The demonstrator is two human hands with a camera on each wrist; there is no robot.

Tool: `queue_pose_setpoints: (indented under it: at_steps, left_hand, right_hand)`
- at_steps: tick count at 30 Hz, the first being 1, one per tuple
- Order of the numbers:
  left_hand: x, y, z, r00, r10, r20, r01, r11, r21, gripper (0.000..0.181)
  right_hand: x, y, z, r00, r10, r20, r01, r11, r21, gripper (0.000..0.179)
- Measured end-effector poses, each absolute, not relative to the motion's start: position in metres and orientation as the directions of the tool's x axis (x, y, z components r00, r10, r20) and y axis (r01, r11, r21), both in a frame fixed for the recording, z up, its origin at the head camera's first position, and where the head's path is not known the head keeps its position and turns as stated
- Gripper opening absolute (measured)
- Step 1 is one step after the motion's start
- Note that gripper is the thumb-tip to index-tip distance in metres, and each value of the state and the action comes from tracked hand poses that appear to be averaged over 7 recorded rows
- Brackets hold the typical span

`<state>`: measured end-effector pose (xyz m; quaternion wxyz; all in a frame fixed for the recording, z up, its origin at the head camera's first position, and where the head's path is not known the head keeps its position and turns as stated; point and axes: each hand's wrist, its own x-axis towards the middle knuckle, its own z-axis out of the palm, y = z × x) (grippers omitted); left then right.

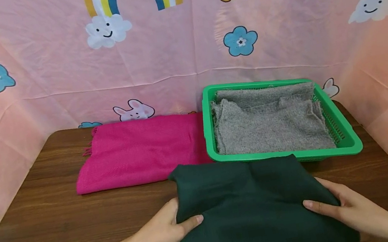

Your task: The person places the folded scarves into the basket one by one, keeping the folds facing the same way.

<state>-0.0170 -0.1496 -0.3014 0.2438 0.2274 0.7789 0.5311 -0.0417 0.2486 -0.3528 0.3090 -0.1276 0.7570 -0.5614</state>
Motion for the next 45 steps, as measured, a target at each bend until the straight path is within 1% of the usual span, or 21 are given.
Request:
queue_pose_setpoints:
  at_steps: [7, 11, 18, 25, 33, 41, 45]
  left_hand:
    - [-0.02, -0.147, -0.293, -0.778, 0.616, -0.125, 0.118, 0.338, 0.934, 0.038]
    - [-0.022, -0.146, -0.286, -0.775, 0.622, -0.114, 0.136, 0.34, 0.93, 0.04]
    - [-0.029, -0.14, -0.275, -0.776, 0.625, -0.085, 0.182, 0.351, 0.919, 0.048]
    - [-0.033, -0.137, -0.271, -0.78, 0.621, -0.079, 0.2, 0.367, 0.909, 0.046]
    - [-0.038, -0.134, -0.267, -0.791, 0.608, -0.072, 0.22, 0.392, 0.893, 0.047]
    - [-0.045, -0.129, -0.258, -0.81, 0.583, -0.065, 0.252, 0.446, 0.859, 0.045]
    - [-0.048, -0.127, -0.254, -0.813, 0.58, -0.043, 0.287, 0.465, 0.838, 0.041]
  right_hand:
    - [-0.043, 0.252, -0.345, -0.795, -0.534, -0.289, 0.104, 0.349, -0.931, 0.055]
    - [-0.044, 0.256, -0.34, -0.809, -0.518, -0.277, 0.086, 0.362, -0.928, 0.06]
    - [-0.046, 0.258, -0.326, -0.84, -0.457, -0.292, 0.09, 0.414, -0.906, 0.064]
    - [-0.046, 0.257, -0.317, -0.86, -0.411, -0.304, 0.105, 0.44, -0.892, 0.065]
    - [-0.05, 0.258, -0.312, -0.882, -0.368, -0.293, 0.07, 0.513, -0.856, 0.065]
    - [-0.054, 0.263, -0.309, -0.899, -0.361, -0.248, 0.047, 0.483, -0.875, 0.063]
    - [-0.055, 0.264, -0.306, -0.91, -0.34, -0.238, 0.035, 0.508, -0.86, 0.062]
